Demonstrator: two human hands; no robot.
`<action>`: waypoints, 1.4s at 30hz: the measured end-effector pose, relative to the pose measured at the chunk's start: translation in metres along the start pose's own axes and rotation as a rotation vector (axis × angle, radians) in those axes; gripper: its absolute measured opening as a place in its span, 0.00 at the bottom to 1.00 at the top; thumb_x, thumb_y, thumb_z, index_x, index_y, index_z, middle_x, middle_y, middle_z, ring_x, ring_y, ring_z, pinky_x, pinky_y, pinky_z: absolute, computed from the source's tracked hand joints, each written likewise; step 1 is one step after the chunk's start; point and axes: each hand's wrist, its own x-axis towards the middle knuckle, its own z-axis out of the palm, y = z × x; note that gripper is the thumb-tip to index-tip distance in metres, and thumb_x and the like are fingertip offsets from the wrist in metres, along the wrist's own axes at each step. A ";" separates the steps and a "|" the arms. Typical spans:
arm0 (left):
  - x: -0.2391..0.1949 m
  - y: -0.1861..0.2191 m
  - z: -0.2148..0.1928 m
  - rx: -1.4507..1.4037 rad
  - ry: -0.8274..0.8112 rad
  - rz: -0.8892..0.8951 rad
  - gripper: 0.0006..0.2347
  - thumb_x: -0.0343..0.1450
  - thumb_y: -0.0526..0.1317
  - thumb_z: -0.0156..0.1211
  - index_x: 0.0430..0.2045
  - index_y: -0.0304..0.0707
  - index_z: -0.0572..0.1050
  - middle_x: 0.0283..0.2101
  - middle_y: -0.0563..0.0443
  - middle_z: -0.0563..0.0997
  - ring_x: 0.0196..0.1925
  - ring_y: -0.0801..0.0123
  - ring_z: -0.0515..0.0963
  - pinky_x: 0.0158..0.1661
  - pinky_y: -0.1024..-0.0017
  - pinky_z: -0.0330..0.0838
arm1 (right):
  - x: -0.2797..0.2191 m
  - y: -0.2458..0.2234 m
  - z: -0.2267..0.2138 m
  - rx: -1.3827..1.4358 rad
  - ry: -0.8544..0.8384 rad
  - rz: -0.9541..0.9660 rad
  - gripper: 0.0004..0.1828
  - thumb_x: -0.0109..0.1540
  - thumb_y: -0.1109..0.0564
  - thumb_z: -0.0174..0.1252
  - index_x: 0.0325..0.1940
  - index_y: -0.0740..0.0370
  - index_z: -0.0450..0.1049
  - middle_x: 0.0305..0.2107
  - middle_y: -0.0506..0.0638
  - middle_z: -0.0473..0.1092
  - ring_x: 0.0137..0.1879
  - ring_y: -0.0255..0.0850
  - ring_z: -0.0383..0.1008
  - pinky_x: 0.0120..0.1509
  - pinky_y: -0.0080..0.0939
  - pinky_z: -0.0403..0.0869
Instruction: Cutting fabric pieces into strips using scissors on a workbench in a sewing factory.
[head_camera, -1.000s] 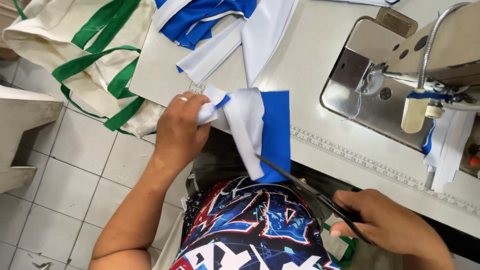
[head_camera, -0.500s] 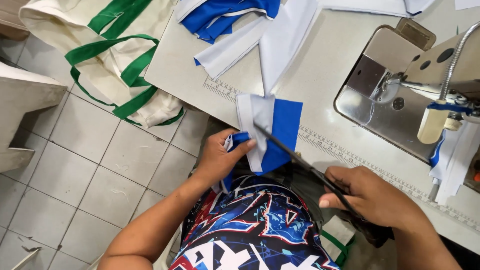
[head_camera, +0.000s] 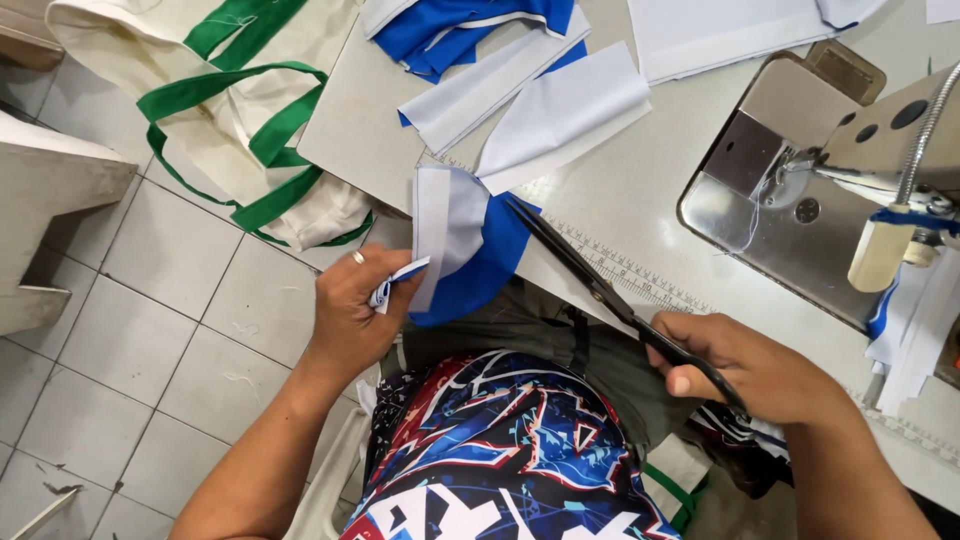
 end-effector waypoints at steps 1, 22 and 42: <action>0.000 -0.001 -0.002 0.072 0.010 0.022 0.04 0.71 0.33 0.58 0.37 0.34 0.76 0.26 0.48 0.74 0.25 0.66 0.70 0.27 0.70 0.62 | 0.002 -0.002 0.001 -0.003 -0.022 -0.024 0.31 0.52 0.29 0.53 0.29 0.61 0.73 0.21 0.45 0.64 0.27 0.35 0.61 0.30 0.36 0.61; -0.012 -0.037 -0.076 -0.720 0.204 0.015 0.04 0.65 0.32 0.60 0.26 0.30 0.71 0.25 0.42 0.76 0.27 0.68 0.78 0.38 0.68 0.75 | 0.044 -0.008 0.044 0.237 -0.205 -0.352 0.36 0.55 0.27 0.56 0.33 0.67 0.74 0.12 0.49 0.67 0.18 0.36 0.65 0.21 0.33 0.67; -0.013 -0.010 -0.080 -0.426 0.366 0.019 0.13 0.59 0.34 0.69 0.36 0.43 0.76 0.41 0.55 0.79 0.44 0.70 0.77 0.44 0.71 0.72 | 0.052 -0.034 0.102 0.663 -0.403 -0.293 0.44 0.51 0.16 0.56 0.31 0.62 0.64 0.17 0.48 0.63 0.20 0.33 0.60 0.26 0.29 0.64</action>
